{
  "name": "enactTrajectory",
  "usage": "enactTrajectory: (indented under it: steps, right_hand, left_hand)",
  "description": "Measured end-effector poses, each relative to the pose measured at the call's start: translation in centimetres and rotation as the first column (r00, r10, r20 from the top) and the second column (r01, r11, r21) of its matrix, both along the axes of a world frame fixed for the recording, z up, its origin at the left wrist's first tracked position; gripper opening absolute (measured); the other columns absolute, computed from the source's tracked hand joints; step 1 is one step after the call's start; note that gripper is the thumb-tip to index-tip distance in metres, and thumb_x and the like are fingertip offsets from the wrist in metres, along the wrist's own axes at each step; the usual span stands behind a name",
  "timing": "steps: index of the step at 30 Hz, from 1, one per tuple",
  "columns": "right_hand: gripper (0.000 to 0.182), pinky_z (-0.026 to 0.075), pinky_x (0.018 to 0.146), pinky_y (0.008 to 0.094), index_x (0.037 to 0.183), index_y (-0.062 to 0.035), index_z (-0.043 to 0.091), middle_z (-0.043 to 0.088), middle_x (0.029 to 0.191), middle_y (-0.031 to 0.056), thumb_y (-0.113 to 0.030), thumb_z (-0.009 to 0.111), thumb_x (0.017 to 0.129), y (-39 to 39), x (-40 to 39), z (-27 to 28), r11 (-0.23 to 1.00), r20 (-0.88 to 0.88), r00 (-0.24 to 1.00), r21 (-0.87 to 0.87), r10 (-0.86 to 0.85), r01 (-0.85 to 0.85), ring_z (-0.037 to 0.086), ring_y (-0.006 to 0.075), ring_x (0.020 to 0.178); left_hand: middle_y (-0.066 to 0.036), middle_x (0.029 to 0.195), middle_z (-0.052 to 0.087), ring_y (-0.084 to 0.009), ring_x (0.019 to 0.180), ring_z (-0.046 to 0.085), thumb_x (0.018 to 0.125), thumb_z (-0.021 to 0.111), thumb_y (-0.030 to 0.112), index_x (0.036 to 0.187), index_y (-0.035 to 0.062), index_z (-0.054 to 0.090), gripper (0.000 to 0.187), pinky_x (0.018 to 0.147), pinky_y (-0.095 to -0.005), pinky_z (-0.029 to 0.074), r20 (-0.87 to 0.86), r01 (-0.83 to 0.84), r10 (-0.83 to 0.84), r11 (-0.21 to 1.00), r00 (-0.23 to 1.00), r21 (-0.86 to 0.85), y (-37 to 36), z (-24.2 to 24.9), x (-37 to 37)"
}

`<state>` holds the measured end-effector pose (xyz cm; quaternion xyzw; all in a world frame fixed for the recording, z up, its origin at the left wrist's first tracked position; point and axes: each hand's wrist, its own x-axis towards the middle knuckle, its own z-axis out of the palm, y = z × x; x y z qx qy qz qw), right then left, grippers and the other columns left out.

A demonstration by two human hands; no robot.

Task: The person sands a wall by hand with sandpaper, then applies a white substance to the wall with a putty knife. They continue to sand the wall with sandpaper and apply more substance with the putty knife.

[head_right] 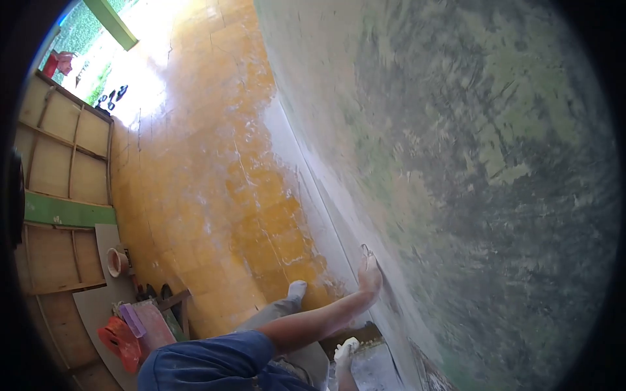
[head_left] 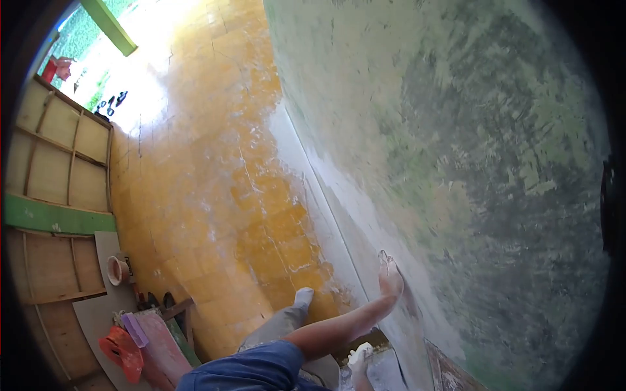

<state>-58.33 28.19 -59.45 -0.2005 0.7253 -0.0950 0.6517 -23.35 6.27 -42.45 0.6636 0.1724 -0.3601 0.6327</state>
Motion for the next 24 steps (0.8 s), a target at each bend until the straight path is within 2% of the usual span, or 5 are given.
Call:
enactTrajectory:
  steps: [3,5,14,19,24]
  right_hand:
    - [0.052,0.045,0.055,0.0366,0.136,-0.0270,0.029,0.062,0.107,0.0133,-0.053,0.039,0.092,0.0,-0.4,-2.3,0.998,-0.034,0.999,-0.059,0.028,-0.030,0.060,0.0268,0.079]
    - [0.052,0.045,0.056,0.0375,0.136,-0.0274,0.029,0.062,0.106,0.0129,-0.053,0.039,0.092,-0.3,-0.2,-1.7,0.996,-0.013,0.999,-0.072,0.042,-0.043,0.060,0.0264,0.078]
    - [0.054,0.048,0.069,0.0425,0.135,-0.0232,0.032,0.047,0.119,0.0080,-0.045,0.053,0.090,-1.9,-4.0,0.6,0.998,0.118,0.992,0.059,-0.043,0.036,0.057,0.0299,0.090]
    - [0.053,0.050,0.069,0.0322,0.134,-0.0096,0.034,0.055,0.114,0.0100,-0.042,0.046,0.094,-6.4,-4.9,3.8,0.980,0.027,0.983,-0.089,0.180,-0.177,0.060,0.0231,0.089]
    - [0.055,0.051,0.067,0.0365,0.140,-0.0139,0.029,0.060,0.109,0.0184,-0.045,0.040,0.095,-9.7,-5.9,7.1,0.962,-0.103,0.957,0.001,0.270,-0.272,0.062,0.0270,0.085]
  left_hand:
    - [-0.017,0.121,0.055,-0.0231,0.113,0.050,0.097,0.038,0.030,0.124,-0.0070,0.048,0.047,0.098,-0.0311,0.035,-0.032,-0.152,0.153,0.988,0.988,0.010,-2.2,-2.8,0.4]
    - [-0.016,0.115,0.057,-0.0238,0.108,0.051,0.098,0.035,0.034,0.123,-0.0072,0.049,0.050,0.095,-0.0317,0.036,-0.044,-0.222,0.220,0.973,0.975,-0.063,-3.3,-7.8,2.0]
    - [-0.021,0.130,0.049,-0.0248,0.121,0.046,0.096,0.038,0.022,0.130,-0.0078,0.043,0.045,0.103,-0.0283,0.031,0.216,-0.143,0.170,0.981,0.962,-0.134,-0.6,-4.8,-1.5]
    - [-0.021,0.131,0.049,-0.0258,0.124,0.044,0.095,0.040,0.020,0.129,-0.0077,0.045,0.044,0.105,-0.0286,0.029,0.175,-0.296,0.318,0.945,0.932,-0.142,-2.2,-5.5,0.3]
    - [-0.020,0.130,0.050,-0.0247,0.123,0.045,0.095,0.043,0.020,0.128,-0.0083,0.045,0.044,0.105,-0.0278,0.029,0.149,-0.381,0.405,0.910,0.902,-0.164,-3.3,-8.4,2.8]
